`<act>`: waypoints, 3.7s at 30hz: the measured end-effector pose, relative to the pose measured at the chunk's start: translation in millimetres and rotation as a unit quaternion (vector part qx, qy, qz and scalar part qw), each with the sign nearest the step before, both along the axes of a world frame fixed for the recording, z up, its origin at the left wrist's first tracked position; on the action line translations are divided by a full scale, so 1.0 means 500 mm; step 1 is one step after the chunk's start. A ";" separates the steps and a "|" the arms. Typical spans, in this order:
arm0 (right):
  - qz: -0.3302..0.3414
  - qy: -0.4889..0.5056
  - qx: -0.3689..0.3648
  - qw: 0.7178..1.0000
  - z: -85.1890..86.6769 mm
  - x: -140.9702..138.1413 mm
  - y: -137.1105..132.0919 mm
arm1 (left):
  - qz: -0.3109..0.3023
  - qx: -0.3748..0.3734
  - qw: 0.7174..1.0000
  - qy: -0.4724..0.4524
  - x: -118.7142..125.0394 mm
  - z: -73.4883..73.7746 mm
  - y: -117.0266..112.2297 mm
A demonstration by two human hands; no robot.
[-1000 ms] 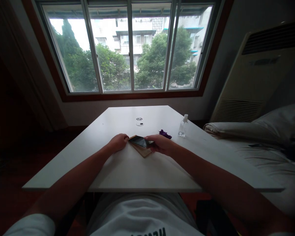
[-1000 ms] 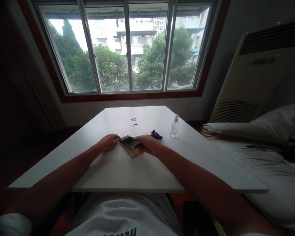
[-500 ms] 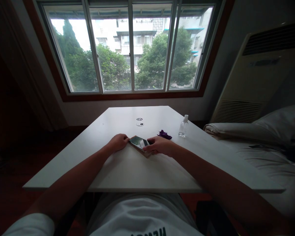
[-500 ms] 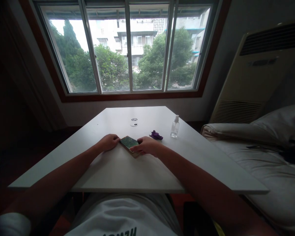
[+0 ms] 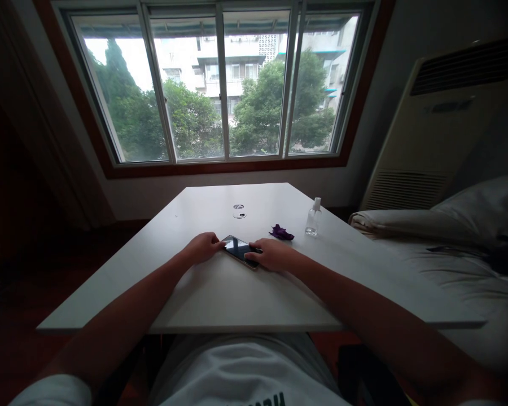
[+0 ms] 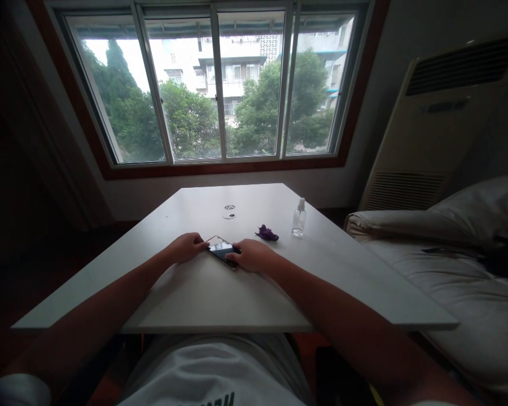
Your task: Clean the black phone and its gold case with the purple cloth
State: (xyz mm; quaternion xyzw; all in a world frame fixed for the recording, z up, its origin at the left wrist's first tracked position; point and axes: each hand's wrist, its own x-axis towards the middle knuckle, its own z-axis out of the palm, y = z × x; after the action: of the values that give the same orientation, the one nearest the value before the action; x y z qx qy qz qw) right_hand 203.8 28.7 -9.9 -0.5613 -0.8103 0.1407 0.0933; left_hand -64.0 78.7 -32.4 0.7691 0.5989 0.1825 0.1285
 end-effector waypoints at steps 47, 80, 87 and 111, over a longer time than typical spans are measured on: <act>0.024 0.356 0.152 0.922 0.068 0.025 -0.019 | -0.123 -0.015 0.961 -0.249 0.057 0.014 -0.049; 0.006 0.270 0.180 0.946 0.042 -0.019 -0.039 | -0.211 0.142 0.908 -0.335 0.068 0.051 -0.108; 0.042 0.506 -0.140 0.850 0.049 -0.020 -0.034 | -0.204 0.175 0.900 -0.343 0.068 0.045 -0.099; 0.109 0.584 -0.179 0.784 0.013 -0.034 -0.022 | -0.125 -0.132 0.801 -0.570 0.073 0.053 -0.091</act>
State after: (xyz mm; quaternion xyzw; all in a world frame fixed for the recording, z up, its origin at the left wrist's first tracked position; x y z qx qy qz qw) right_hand 186.8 17.7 -3.5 -0.2868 -0.6170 0.5932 0.4304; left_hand -27.4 33.2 -5.9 0.5699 0.3348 0.4898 0.5685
